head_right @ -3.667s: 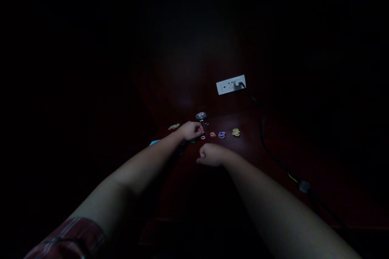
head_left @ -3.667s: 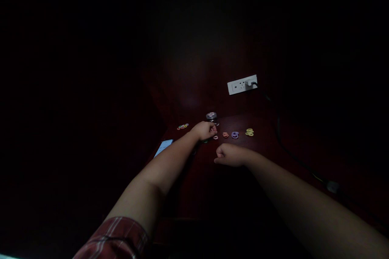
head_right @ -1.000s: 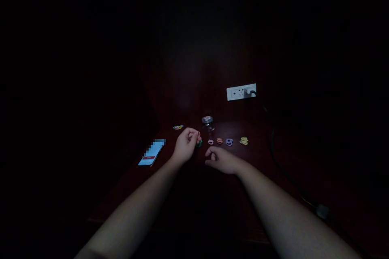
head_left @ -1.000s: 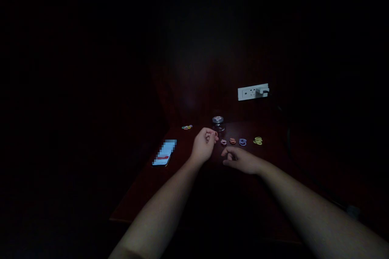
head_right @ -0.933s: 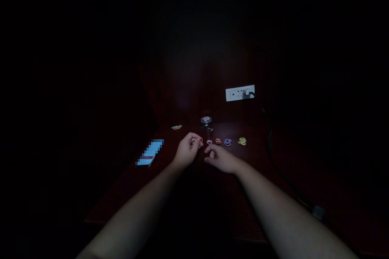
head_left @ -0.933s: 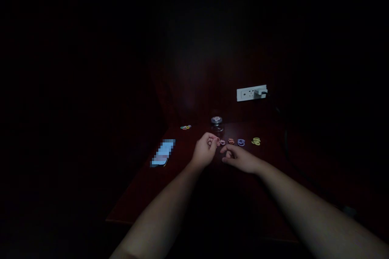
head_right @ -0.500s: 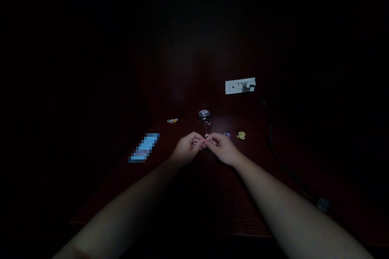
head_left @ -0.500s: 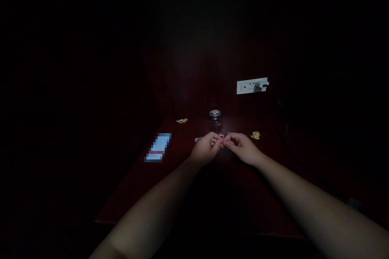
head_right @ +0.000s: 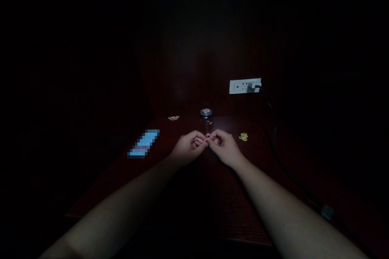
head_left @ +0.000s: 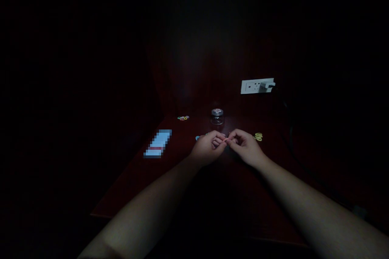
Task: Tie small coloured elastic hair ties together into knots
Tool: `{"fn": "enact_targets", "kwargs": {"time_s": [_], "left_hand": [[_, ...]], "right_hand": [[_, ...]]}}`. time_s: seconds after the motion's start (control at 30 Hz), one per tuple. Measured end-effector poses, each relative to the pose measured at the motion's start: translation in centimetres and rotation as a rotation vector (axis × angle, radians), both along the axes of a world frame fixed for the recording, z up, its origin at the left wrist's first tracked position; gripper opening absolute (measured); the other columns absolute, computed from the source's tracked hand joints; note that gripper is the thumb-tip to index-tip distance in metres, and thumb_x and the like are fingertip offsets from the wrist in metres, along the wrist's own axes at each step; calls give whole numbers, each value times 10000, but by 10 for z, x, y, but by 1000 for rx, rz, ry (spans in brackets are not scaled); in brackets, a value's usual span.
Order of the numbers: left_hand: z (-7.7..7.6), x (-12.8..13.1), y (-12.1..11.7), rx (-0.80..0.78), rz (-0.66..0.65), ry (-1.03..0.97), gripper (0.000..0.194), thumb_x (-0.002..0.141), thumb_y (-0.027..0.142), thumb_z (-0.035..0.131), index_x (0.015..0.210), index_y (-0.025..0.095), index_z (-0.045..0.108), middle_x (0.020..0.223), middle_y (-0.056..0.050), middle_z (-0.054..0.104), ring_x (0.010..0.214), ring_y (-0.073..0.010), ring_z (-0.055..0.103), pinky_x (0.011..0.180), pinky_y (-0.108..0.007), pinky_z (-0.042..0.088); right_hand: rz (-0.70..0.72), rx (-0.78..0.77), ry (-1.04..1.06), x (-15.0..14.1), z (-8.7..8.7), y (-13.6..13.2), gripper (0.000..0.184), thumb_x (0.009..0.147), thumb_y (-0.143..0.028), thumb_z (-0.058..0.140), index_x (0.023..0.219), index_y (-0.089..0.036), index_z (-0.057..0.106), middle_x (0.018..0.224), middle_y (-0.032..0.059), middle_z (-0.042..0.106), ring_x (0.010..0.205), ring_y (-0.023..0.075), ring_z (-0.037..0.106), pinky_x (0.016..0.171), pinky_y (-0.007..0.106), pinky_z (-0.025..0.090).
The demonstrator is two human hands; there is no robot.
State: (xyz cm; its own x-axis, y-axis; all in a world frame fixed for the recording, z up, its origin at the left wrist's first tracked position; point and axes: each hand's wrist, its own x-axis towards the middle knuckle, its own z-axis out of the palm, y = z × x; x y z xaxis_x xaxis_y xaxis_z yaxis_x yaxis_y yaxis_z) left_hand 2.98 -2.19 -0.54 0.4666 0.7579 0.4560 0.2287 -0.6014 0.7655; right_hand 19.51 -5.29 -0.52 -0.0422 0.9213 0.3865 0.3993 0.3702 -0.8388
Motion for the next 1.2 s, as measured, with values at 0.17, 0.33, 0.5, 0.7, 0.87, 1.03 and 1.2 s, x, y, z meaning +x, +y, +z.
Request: {"fn": "enact_targets", "kwargs": {"time_s": [0.17,0.33,0.5,0.7,0.87,1.03,1.2], "left_hand": [[1,0,0,38,41,1,103,778,236,606,841,155,611,823,-45,696,692,-97,637,616,-181,501],[0,0,2,48,63,-15,104,780,245,605,823,150,597,819,-50,695,674,-94,632,605,-179,494],[-2,0,4,63,64,-19,115,782,255,608,838,155,607,809,-41,691,672,-91,627,606,-176,490],[-2,-1,2,48,31,-23,158,760,239,625,883,140,626,783,-34,686,656,-84,615,600,-171,489],[0,-2,1,52,-1,-16,175,769,229,611,910,134,655,835,-51,709,681,-93,633,590,-167,490],[2,-1,0,15,-16,-8,175,775,199,596,910,124,680,859,-66,722,680,-101,644,594,-178,505],[-2,0,2,1,-25,-9,193,769,235,624,911,120,686,820,-62,721,659,-103,645,627,-193,526]], "right_hand": [[10,9,8,-2,1,-3,274,750,-458,576,763,-197,494,561,-45,406,514,108,361,491,238,292],[36,26,4,-3,3,-5,231,767,-417,569,781,-196,500,569,-43,407,518,113,364,496,241,299],[40,69,-21,-2,3,-5,174,796,-348,556,793,-174,550,586,-29,438,535,114,381,506,243,313],[22,126,-9,-1,-2,-2,134,799,-302,570,779,-170,566,609,-17,476,538,114,392,508,245,315],[14,150,11,-1,-3,-1,96,796,-268,567,761,-184,537,590,-33,442,523,111,374,495,241,301],[-2,157,-10,0,-4,0,80,790,-242,566,752,-194,514,600,-33,450,527,111,388,492,236,306],[4,153,-9,0,-3,0,86,770,-218,574,751,-198,492,598,-41,439,522,107,387,485,230,309]]}}
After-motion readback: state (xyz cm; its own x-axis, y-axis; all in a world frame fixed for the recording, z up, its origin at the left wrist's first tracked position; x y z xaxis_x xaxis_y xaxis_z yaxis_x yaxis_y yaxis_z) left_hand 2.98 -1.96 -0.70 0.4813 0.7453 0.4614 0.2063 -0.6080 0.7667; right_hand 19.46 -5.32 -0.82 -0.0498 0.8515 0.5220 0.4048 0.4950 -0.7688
